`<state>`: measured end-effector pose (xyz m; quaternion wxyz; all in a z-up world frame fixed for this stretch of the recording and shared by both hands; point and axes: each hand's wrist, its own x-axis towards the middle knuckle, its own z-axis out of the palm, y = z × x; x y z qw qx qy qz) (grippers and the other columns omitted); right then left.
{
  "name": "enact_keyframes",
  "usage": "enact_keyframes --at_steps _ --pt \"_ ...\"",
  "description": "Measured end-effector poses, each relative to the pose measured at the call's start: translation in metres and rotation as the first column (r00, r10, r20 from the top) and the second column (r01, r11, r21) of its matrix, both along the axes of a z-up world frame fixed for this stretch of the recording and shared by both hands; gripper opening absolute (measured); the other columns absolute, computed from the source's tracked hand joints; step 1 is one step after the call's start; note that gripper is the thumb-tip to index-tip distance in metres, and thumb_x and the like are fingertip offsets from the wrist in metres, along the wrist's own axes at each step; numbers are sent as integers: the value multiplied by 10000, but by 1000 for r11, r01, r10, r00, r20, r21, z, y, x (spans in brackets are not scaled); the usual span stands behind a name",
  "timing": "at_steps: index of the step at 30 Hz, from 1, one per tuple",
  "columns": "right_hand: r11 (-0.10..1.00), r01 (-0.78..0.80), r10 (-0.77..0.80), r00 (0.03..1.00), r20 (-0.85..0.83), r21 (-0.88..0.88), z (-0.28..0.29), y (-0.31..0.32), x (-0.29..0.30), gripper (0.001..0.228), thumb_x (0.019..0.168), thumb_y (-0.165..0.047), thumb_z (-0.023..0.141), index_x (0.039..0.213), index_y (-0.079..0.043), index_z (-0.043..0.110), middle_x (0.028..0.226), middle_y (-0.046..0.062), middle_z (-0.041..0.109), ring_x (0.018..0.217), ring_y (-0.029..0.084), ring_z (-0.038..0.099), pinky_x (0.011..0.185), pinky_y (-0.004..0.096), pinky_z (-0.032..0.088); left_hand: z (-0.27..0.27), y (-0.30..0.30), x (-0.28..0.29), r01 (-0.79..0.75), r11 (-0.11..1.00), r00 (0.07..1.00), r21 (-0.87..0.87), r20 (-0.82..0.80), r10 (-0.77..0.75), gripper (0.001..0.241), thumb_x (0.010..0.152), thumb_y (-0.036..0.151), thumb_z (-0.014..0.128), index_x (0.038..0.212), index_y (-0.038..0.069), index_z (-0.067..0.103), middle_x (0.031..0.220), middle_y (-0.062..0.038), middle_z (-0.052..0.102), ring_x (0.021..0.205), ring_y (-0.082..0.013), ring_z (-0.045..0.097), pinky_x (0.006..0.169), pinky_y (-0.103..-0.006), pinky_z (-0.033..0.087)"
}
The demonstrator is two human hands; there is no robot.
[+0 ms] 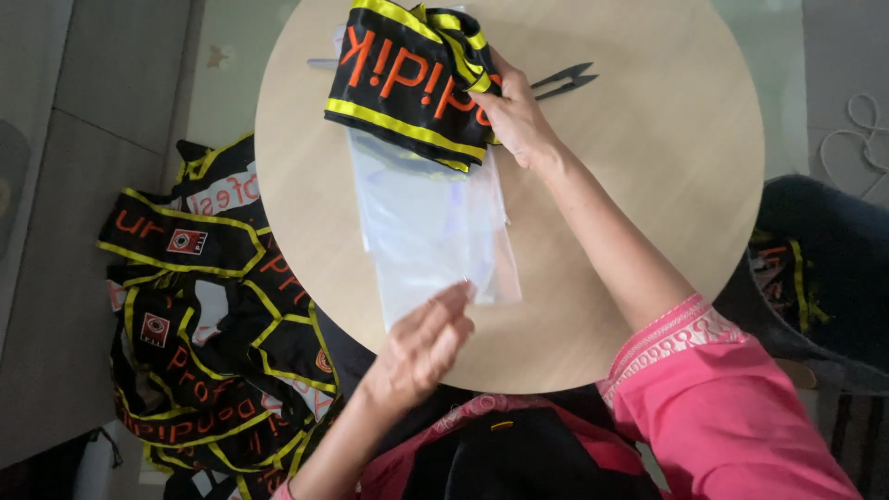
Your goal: Trimming loose threads from embroidered sashes, folding them, and placing them into plastic bags.
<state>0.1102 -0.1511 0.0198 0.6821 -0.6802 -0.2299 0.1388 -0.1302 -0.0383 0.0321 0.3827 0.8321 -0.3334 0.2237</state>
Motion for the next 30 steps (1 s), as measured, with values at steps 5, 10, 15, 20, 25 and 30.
enact_keyframes --at_steps 5,10,15,20,25,30 --pt "999 21 -21 1000 7 29 -3 3 4 370 848 28 448 1210 -36 405 1188 136 524 1142 232 486 996 335 416 -2 -1 -8 -64 993 998 96 -21 66 137 883 -67 332 875 -54 468 1043 -250 517 986 -360 565 824 -374 523" --pt "992 53 -64 994 92 114 -28 17 22 353 842 60 446 1183 -31 429 1162 139 536 1114 230 500 986 338 423 -27 15 8 -205 946 979 251 30 204 169 812 -124 399 954 -68 471 940 -196 513 770 -271 562 603 -315 506" --pt "974 93 -106 993 55 206 -39 22 30 321 863 -12 494 1179 -39 448 1127 113 573 1068 208 531 944 337 468 -41 15 19 -499 822 866 275 141 479 623 846 -66 544 1363 33 212 858 -79 568 693 -168 533 528 -285 459" --pt "868 441 -279 813 -512 228 -32 24 -23 260 665 -68 647 918 -23 614 865 138 669 747 216 649 670 340 558 -29 14 10 -404 876 912 265 42 408 306 784 -118 539 1081 -49 517 964 -165 532 821 -273 598 612 -323 529" --pt "936 279 -251 957 -145 216 -42 28 -23 311 795 -23 548 1104 -37 520 1076 105 600 998 167 556 890 278 463 -35 19 15 -398 900 910 180 -48 412 282 753 -145 517 987 3 572 982 -165 552 834 -270 596 549 -334 511" --pt "932 246 -226 969 -104 266 -50 43 10 323 798 8 531 1119 -19 504 1070 123 604 986 185 571 885 296 478 -25 29 37 -482 853 875 202 63 480 139 779 -48 578 860 59 614 878 -93 556 772 -230 579 520 -306 460"
